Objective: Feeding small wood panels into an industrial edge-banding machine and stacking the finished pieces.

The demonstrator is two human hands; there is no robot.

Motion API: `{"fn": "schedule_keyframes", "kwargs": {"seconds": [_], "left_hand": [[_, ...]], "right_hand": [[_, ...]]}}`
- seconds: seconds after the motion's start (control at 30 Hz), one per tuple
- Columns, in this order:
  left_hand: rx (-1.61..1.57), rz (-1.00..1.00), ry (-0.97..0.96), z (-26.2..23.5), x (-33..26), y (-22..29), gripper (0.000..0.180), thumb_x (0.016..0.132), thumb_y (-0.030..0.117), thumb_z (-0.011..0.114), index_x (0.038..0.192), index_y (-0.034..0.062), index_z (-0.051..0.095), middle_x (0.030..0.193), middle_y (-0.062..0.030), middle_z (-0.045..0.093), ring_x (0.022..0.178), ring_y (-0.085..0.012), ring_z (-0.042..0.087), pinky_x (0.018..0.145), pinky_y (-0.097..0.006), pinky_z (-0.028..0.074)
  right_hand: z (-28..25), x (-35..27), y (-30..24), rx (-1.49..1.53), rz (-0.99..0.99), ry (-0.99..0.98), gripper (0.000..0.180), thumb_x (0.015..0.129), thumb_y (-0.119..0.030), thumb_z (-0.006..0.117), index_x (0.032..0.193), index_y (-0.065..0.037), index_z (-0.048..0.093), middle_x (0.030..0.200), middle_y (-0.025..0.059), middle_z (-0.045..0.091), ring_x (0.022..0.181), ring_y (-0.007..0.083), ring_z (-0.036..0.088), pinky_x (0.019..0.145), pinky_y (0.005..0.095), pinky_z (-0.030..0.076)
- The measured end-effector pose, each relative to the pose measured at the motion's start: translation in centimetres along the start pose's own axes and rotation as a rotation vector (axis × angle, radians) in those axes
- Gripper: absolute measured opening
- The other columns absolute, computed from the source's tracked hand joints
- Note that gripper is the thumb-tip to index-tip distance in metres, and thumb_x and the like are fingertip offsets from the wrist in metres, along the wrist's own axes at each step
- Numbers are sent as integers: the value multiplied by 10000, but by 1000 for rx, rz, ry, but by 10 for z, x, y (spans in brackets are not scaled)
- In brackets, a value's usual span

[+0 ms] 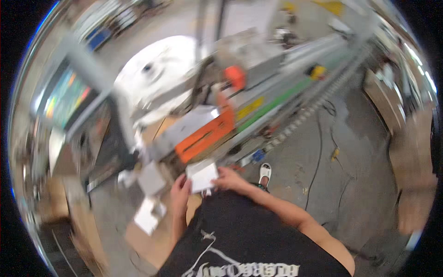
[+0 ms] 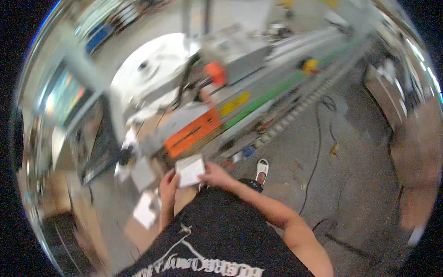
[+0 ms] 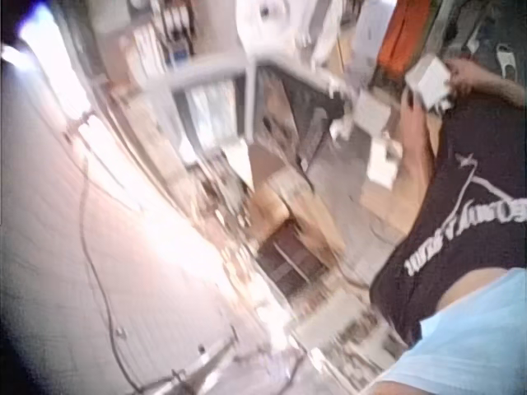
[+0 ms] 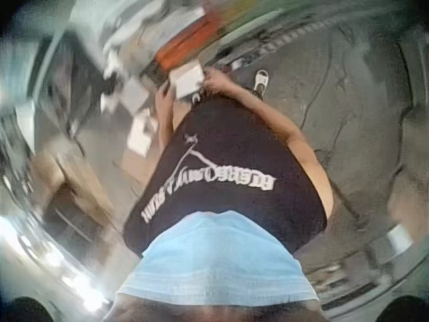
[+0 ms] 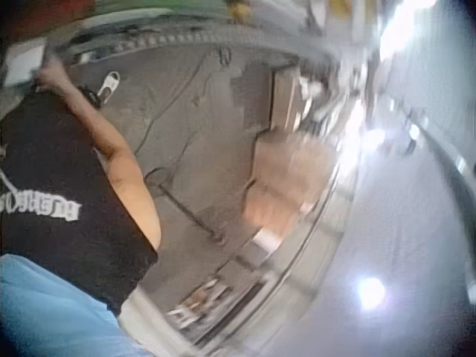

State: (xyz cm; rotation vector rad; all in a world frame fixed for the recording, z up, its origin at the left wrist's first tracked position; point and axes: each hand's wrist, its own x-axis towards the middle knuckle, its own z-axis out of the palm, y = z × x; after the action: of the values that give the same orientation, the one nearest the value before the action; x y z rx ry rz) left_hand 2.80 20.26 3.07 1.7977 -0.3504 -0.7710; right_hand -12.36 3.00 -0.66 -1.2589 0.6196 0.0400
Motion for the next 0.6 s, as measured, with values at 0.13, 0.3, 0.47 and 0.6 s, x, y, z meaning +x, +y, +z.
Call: {"fn": "schedule_keyframes", "kwargs": {"seconds": [0.13,0.3,0.47,0.6], "left_hand": [[-46,-142,-148,-8,-7,-9,529,906,206,643,1349,-10,451,821,-97,636,575,-128,565,468,-268,442],[-56,-165,-14,-20,-6,-34,576,896,223,653,1386,30,419,722,-66,608,519,-117,546,442,-263,427],[-185,-72,135,-12,9,-29,577,903,188,648,1393,19,396,685,-60,581,512,-110,548,421,-265,429],[-25,-75,214,-10,1,-36,567,899,196,648,1388,29,411,783,-69,600,548,-106,551,444,-261,435]], "right_hand": [[4,1,-4,134,78,-20,598,889,-198,669,1363,6,367,940,86,664,671,126,648,575,231,481],[21,36,2,201,97,-100,502,907,-150,640,1335,0,423,946,82,656,739,140,650,623,277,517],[26,61,-11,132,-7,-122,390,916,-163,606,1228,54,517,975,106,654,738,172,658,683,297,537],[20,34,-13,-21,27,26,340,887,-91,565,1197,48,547,1023,142,653,863,196,671,731,315,546]]}}
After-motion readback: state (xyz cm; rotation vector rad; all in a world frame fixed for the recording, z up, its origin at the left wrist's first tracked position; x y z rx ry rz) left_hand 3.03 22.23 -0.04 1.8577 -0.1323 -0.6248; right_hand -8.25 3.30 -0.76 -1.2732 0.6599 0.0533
